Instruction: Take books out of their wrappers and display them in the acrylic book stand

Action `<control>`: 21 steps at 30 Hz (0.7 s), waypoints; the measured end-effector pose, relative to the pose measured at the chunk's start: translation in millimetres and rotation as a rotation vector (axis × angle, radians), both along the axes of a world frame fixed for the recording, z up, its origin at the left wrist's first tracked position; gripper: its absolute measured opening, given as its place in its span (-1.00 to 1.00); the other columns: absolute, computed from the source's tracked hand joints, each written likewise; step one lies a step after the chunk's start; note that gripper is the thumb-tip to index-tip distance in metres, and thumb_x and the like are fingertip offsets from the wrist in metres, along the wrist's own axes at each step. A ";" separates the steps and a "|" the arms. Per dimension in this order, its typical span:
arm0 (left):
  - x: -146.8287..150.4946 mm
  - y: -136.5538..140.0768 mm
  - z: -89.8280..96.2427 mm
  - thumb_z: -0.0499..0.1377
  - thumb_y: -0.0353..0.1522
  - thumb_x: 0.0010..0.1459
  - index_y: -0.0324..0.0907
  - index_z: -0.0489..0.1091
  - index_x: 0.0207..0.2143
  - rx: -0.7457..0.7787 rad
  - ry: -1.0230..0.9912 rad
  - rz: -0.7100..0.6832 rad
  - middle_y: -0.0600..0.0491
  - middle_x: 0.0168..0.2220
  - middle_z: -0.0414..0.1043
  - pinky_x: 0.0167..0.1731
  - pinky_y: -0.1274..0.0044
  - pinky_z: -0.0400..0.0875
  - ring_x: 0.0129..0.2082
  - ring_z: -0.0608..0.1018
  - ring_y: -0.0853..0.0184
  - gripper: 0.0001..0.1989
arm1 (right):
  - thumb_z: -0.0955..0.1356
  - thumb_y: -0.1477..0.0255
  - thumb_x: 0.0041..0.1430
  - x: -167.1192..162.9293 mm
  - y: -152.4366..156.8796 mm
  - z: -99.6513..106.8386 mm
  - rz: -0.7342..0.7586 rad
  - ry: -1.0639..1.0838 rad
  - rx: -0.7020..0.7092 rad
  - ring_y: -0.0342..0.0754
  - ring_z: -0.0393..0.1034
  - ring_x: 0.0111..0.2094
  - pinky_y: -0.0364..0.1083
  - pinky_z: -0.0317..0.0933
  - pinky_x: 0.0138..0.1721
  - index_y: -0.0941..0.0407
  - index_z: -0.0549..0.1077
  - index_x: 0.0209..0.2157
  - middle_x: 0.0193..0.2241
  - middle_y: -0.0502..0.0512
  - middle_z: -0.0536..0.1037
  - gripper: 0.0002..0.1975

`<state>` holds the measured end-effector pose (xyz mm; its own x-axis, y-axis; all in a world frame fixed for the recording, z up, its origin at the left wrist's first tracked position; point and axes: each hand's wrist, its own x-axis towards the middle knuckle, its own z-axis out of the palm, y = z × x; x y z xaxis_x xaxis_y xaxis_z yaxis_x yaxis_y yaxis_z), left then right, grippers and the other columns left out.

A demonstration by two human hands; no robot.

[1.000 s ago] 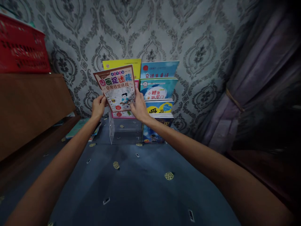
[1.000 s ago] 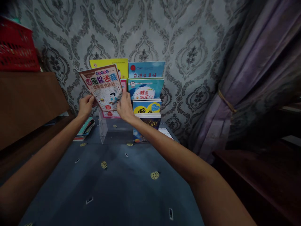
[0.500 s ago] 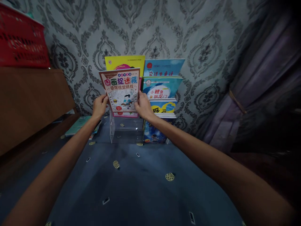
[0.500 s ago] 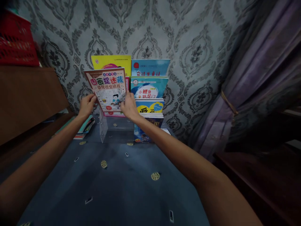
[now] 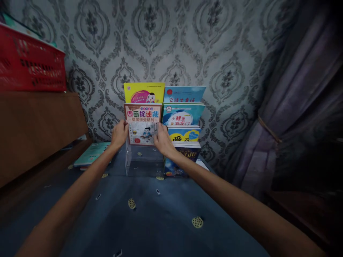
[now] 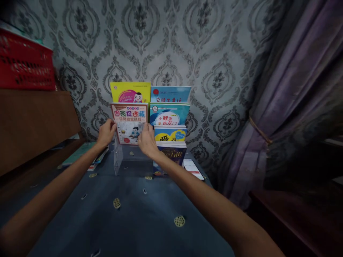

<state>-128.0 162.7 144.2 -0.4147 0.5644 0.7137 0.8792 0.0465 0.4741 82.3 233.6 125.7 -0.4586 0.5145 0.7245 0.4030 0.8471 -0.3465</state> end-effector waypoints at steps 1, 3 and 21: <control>1.8 -0.7 0.6 0.03 -0.36 0.30 -0.16 0.38 -0.20 -0.020 0.023 0.022 -0.07 -0.19 0.55 -0.07 0.41 0.37 -0.13 0.56 0.15 -0.85 | 0.18 0.52 0.18 -0.6 -1.4 -1.6 -0.008 -0.002 0.000 0.29 0.20 0.21 0.29 0.15 0.27 0.37 0.14 0.29 0.16 0.52 0.31 -0.37; 5.0 -2.3 1.7 0.01 -0.36 0.33 -0.17 0.37 -0.13 -0.050 0.061 0.057 -0.11 -0.14 0.55 -0.09 0.41 0.37 -0.10 0.57 0.13 -0.83 | 0.18 0.53 0.18 -1.9 -3.6 -4.9 -0.029 0.000 -0.001 0.27 0.18 0.24 0.26 0.15 0.27 0.37 0.16 0.28 0.19 0.51 0.28 -0.38; 22.0 -12.0 11.6 -0.02 -0.31 0.39 -0.16 0.32 -0.03 -0.256 0.165 0.176 -0.21 0.00 0.51 -0.20 0.34 0.39 -0.07 0.59 0.01 -0.78 | 0.24 0.51 0.16 -3.6 -6.9 -16.4 -0.098 -0.019 -0.054 0.21 0.27 0.09 0.15 0.22 0.19 0.30 0.25 0.21 0.03 0.39 0.35 -0.45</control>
